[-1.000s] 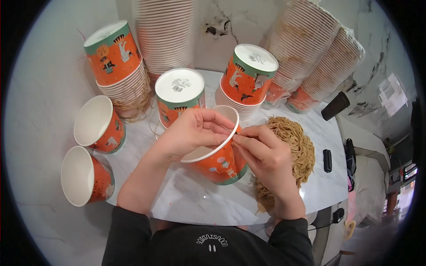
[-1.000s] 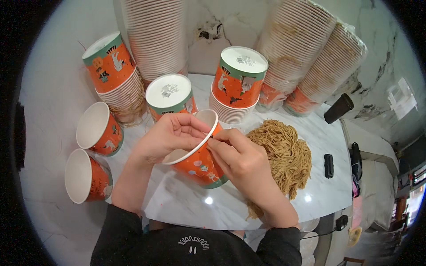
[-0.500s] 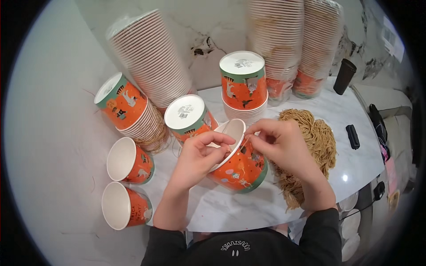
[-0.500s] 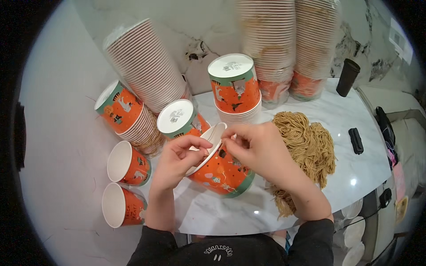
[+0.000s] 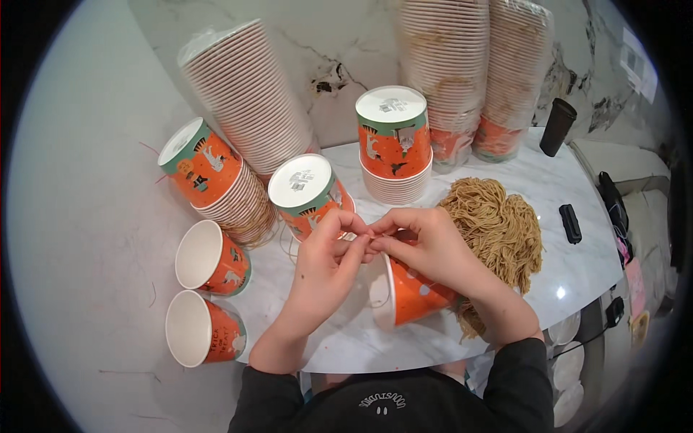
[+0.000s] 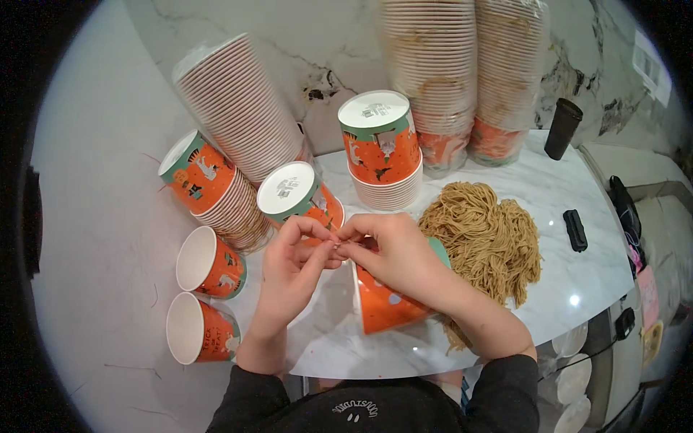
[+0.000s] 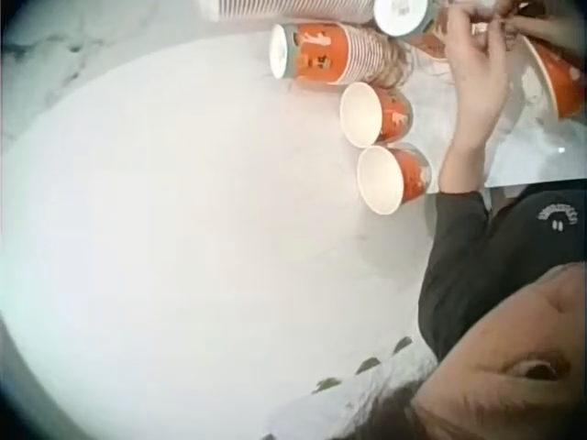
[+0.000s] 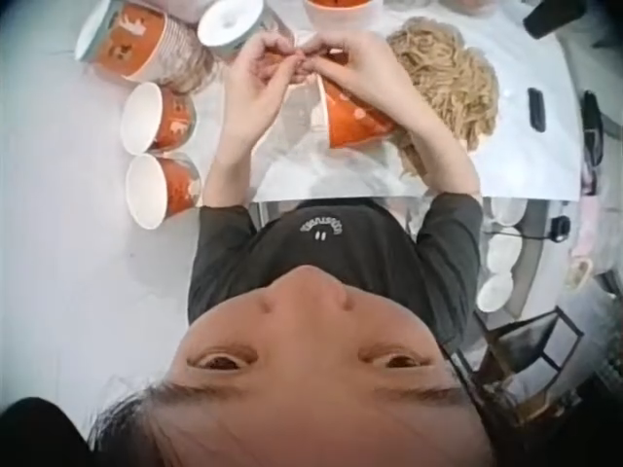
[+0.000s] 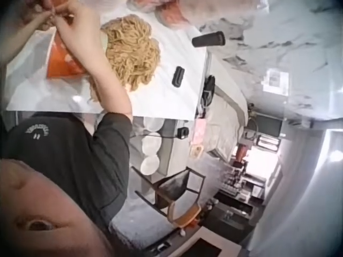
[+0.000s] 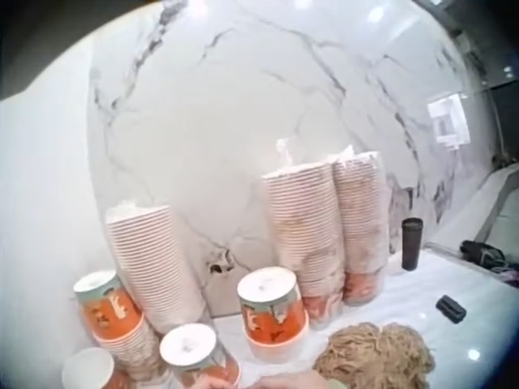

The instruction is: Tying elastic strings around individual decorative paper cups.

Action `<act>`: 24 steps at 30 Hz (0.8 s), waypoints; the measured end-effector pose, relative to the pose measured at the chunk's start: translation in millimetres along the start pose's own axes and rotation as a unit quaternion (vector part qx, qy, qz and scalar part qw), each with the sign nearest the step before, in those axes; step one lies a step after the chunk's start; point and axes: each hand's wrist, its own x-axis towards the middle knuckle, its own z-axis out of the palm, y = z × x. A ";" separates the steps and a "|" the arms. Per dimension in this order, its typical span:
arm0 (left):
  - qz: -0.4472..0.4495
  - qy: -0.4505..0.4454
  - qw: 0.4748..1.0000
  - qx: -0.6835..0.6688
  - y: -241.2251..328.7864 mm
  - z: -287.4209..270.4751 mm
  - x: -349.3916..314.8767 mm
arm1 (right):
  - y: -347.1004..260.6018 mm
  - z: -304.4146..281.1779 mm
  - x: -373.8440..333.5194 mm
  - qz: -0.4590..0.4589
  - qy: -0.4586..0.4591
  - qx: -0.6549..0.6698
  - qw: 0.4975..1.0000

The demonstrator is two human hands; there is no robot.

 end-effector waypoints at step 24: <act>0.000 0.014 0.988 0.153 4.2 -20.1 11.8 | 39.5 2.7 27.2 0.031 -0.070 0.365 0.928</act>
